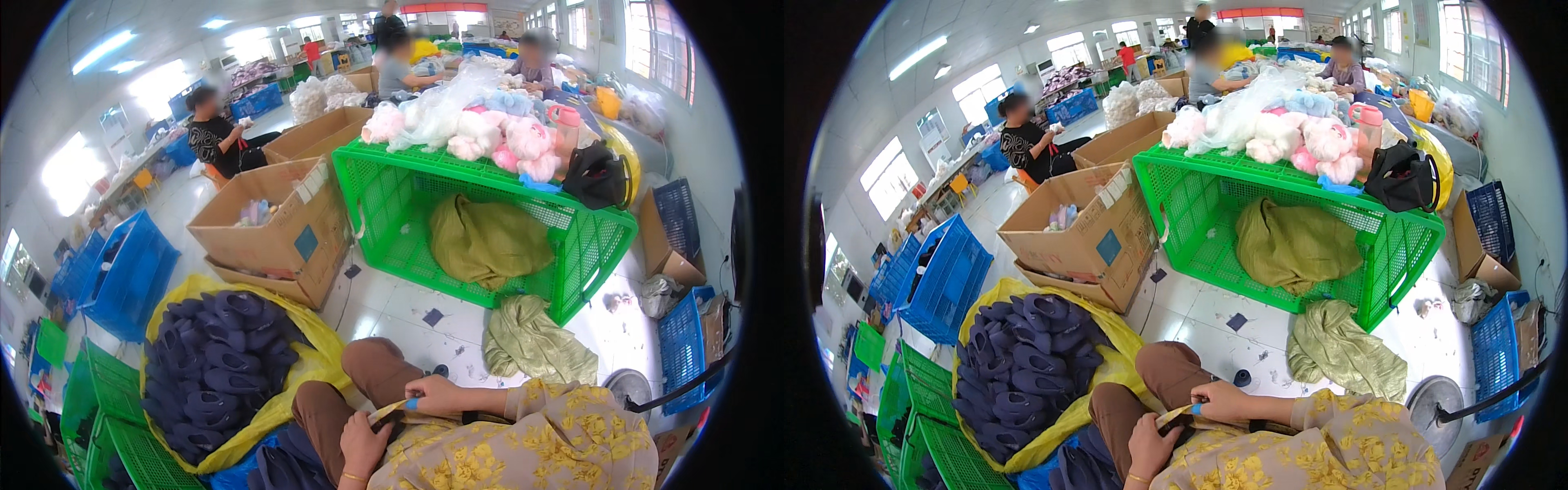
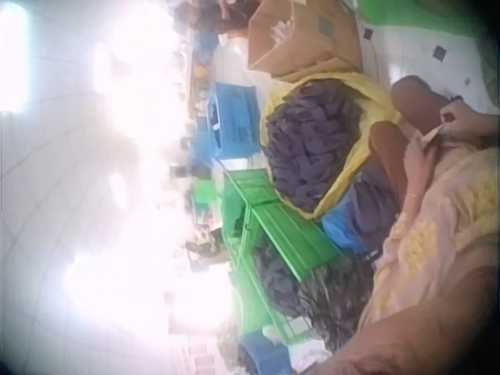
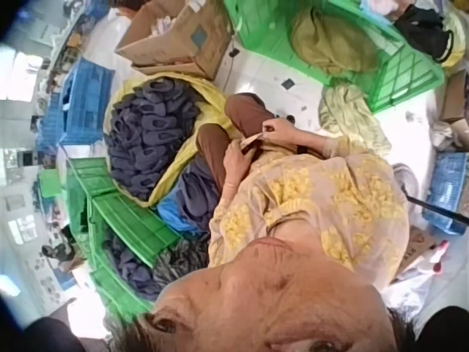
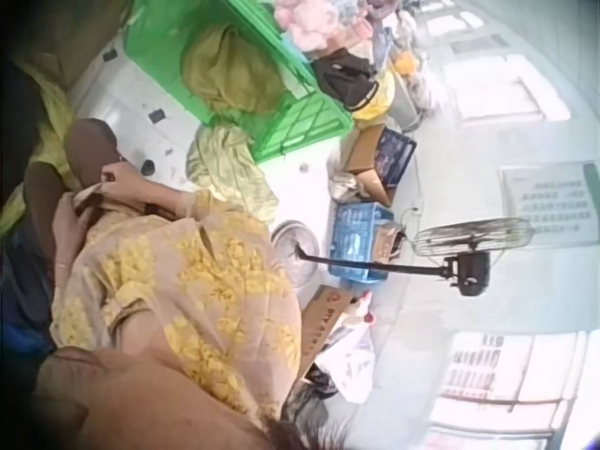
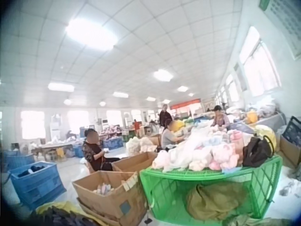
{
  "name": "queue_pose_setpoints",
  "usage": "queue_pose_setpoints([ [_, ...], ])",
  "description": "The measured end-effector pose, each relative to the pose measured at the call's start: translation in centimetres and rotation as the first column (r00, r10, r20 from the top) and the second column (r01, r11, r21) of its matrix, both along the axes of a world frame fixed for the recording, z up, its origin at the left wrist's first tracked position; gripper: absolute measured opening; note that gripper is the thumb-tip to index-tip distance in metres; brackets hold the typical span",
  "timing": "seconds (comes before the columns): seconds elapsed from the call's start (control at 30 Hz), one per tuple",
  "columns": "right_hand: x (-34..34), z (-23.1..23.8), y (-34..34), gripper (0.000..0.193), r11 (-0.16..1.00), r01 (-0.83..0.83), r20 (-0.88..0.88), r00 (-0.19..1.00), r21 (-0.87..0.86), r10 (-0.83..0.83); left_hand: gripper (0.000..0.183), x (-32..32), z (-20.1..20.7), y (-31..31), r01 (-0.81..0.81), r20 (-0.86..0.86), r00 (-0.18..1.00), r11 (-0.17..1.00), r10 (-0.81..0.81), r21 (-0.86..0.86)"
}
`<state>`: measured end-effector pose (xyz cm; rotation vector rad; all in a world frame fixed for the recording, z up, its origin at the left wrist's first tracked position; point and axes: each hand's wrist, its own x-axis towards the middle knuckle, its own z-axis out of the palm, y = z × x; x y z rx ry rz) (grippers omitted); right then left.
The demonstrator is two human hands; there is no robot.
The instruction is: The person sits on the floor and uses a blue-handled tool to stitch or trim the edges of dark blue slippers. They handle one slipper at a time, adjusting its position and working along the seam.
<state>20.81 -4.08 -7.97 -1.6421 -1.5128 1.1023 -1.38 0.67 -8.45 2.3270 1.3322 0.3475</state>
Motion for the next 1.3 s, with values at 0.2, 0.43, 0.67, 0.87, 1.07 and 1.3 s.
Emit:
queue_pose_setpoints([
  [0.2, -0.1, -1.7, -0.1, 0.024, 0.999, 0.025, -0.091, 0.995, -0.045, -0.029, 0.064, -1.1, 0.4, -0.3, 0.038, -0.049, 0.998, 0.994, -0.043, -0.103],
  [0.43, -0.1, -1.4, -0.6, 0.027, 1.000, 0.019, -0.074, 0.997, -0.022, -0.020, 0.062, -0.9, -2.0, -0.5, 0.077, -0.090, 0.993, 0.996, -0.072, 0.048],
  [0.67, -0.1, -0.1, -1.3, 0.025, 0.997, 0.023, -0.035, 0.999, -0.067, -0.025, 0.056, -0.3, -2.1, -0.5, 0.081, -0.059, 0.995, 0.991, -0.075, 0.106],
  [0.87, 0.2, -1.9, -1.1, 0.028, 0.996, 0.042, -0.065, 0.997, -0.079, -0.047, 0.056, -0.4, -2.8, -0.2, 0.074, 0.032, 0.997, 0.995, -0.076, 0.067],
  [1.07, 0.2, -2.4, -1.0, 0.025, 0.996, 0.070, -0.078, 0.994, -0.050, -0.074, 0.055, -0.5, -2.5, -0.1, 0.027, 0.104, 0.994, 0.999, -0.030, 0.037],
  [1.3, 0.0, -2.3, -0.7, 0.025, 0.996, 0.034, -0.094, 0.995, -0.078, -0.042, 0.050, -0.8, -2.5, -0.1, 0.029, 0.119, 0.992, 0.996, -0.038, 0.081],
])
